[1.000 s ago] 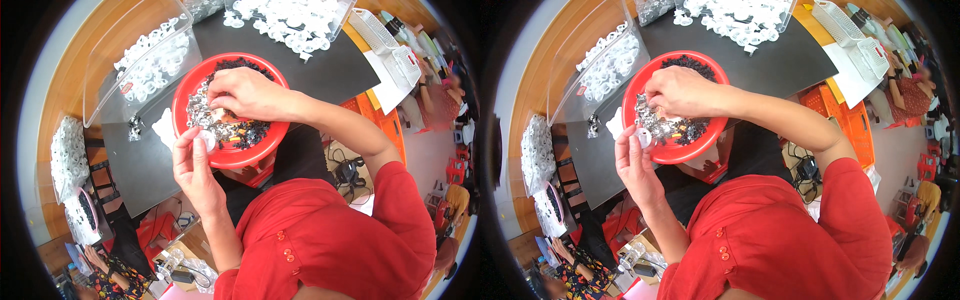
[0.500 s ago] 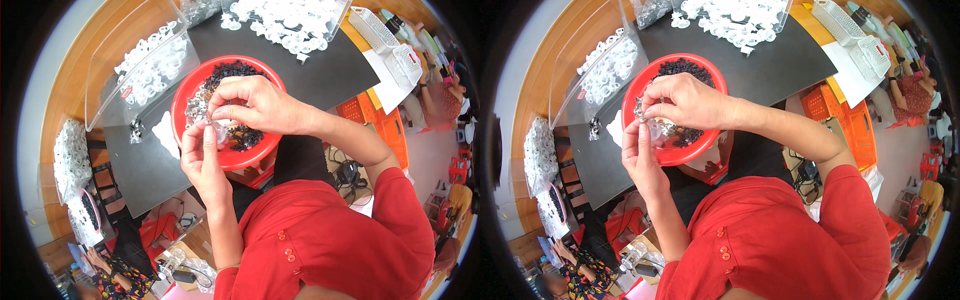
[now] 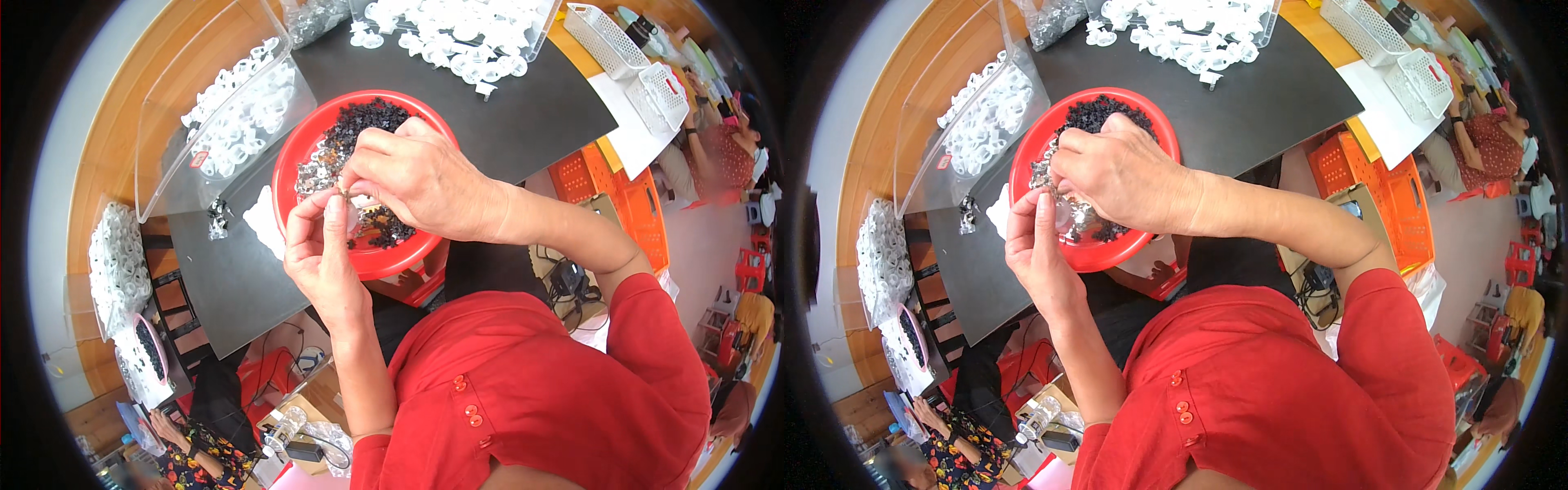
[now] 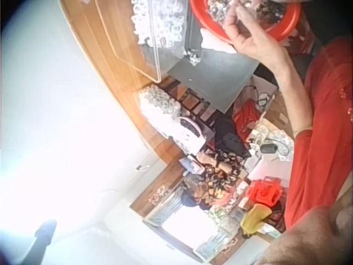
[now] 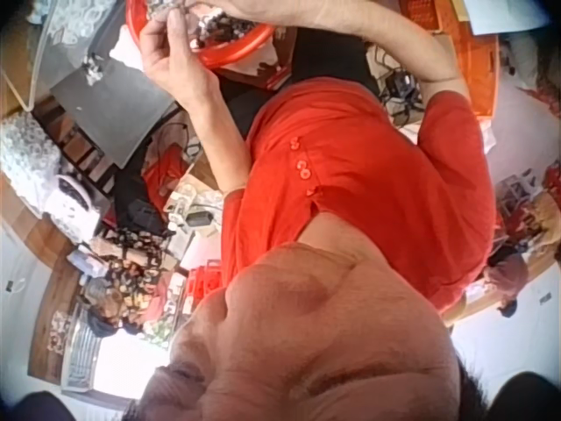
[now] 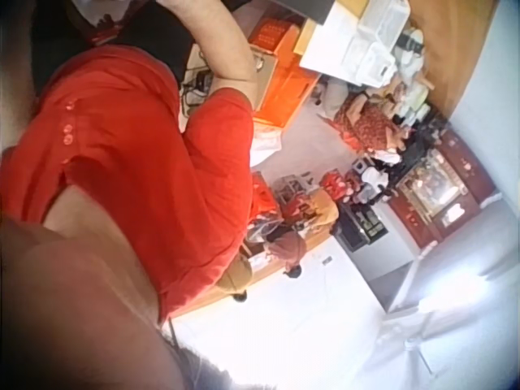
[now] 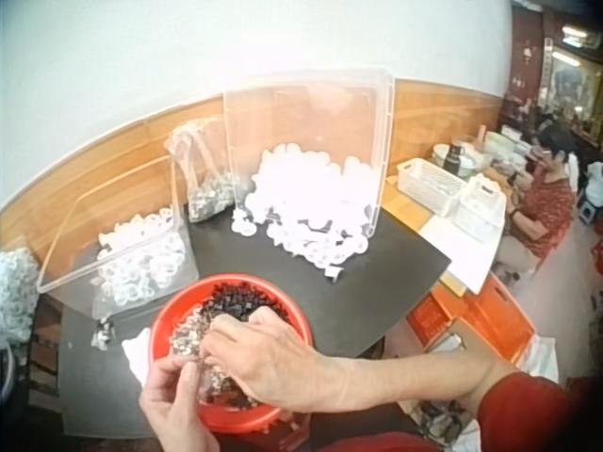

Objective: The person is sorting small shoe components, specifically white plastic washers and metal studs, from a red bowl into containers.

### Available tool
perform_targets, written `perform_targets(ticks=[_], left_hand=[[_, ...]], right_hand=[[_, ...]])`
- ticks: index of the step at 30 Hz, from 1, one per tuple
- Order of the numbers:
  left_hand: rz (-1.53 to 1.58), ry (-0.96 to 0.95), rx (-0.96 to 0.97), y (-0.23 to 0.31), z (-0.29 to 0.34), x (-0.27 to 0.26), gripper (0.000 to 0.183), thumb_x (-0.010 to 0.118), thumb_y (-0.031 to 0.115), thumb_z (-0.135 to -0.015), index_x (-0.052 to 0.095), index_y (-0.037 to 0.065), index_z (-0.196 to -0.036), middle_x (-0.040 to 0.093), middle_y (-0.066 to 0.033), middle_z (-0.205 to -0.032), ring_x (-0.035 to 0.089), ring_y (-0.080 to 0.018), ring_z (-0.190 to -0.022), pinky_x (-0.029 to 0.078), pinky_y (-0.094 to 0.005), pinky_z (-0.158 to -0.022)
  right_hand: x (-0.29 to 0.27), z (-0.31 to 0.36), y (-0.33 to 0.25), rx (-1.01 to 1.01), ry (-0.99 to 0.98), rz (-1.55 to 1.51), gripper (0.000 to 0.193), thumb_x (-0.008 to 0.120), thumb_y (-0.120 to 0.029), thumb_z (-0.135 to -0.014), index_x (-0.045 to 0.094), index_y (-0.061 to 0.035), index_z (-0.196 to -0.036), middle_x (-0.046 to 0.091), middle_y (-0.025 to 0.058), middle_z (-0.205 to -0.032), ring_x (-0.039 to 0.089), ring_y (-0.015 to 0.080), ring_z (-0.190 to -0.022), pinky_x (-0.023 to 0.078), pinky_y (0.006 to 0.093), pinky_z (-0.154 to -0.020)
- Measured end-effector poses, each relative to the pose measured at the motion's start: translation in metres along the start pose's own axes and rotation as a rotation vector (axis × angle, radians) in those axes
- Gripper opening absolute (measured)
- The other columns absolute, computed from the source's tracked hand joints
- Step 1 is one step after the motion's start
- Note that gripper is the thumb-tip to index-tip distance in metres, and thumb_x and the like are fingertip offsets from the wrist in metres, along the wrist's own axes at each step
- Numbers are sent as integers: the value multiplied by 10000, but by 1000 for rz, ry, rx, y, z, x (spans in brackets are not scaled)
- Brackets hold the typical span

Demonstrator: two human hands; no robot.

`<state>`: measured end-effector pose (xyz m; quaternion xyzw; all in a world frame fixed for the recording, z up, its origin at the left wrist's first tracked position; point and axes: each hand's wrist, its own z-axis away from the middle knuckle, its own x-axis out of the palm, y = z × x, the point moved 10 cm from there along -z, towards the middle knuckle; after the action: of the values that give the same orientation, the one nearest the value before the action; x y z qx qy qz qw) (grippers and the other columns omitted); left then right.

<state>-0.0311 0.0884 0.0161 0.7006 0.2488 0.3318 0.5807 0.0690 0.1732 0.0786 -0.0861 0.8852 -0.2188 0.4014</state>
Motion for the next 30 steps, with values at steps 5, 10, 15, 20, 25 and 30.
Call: perform_targets(ticks=[5,10,15,20,25,30], left_hand=[[9,92,-27,-8,-7,-11,122,615,107,-918,636,18,-999,649,-29,-901,575,-50,-759,451,-189,-645],[-99,83,27,2,-1,-2,137,594,115,-933,634,31,-1034,638,-12,-890,567,-47,-766,428,-191,-632],[53,-98,-102,-18,4,7,149,611,133,-929,628,42,-1045,636,-5,-860,557,-37,-751,436,-181,-643],[170,-66,-171,-21,7,6,82,604,122,-930,614,45,-955,626,-2,-848,555,-41,-717,447,-182,-633],[87,-59,-89,-20,7,1,75,579,109,-938,607,57,-982,643,-28,-905,597,-77,-797,501,-237,-662],[19,-57,-30,-14,9,3,87,575,121,-941,612,54,-982,649,-22,-894,592,-77,-800,503,-245,-696]], right_hand=[[4,2,12,54,-27,185,69,640,-103,-823,602,-72,-871,564,34,-837,563,249,-750,414,349,-725],[5,2,34,198,-4,-315,74,615,-73,-860,620,-8,-894,597,74,-879,602,210,-774,479,327,-702],[14,2,36,271,-48,-637,134,607,-109,-867,638,16,-903,608,103,-863,614,205,-800,489,316,-723],[14,0,31,215,-18,-659,155,616,-135,-848,639,16,-878,617,122,-825,616,231,-766,486,333,-716],[6,3,29,348,-71,-573,165,628,-137,-839,623,26,-864,620,126,-826,618,241,-750,487,340,-700],[9,4,26,276,-26,-545,159,625,-131,-839,601,26,-840,605,135,-808,614,283,-755,485,363,-690]])
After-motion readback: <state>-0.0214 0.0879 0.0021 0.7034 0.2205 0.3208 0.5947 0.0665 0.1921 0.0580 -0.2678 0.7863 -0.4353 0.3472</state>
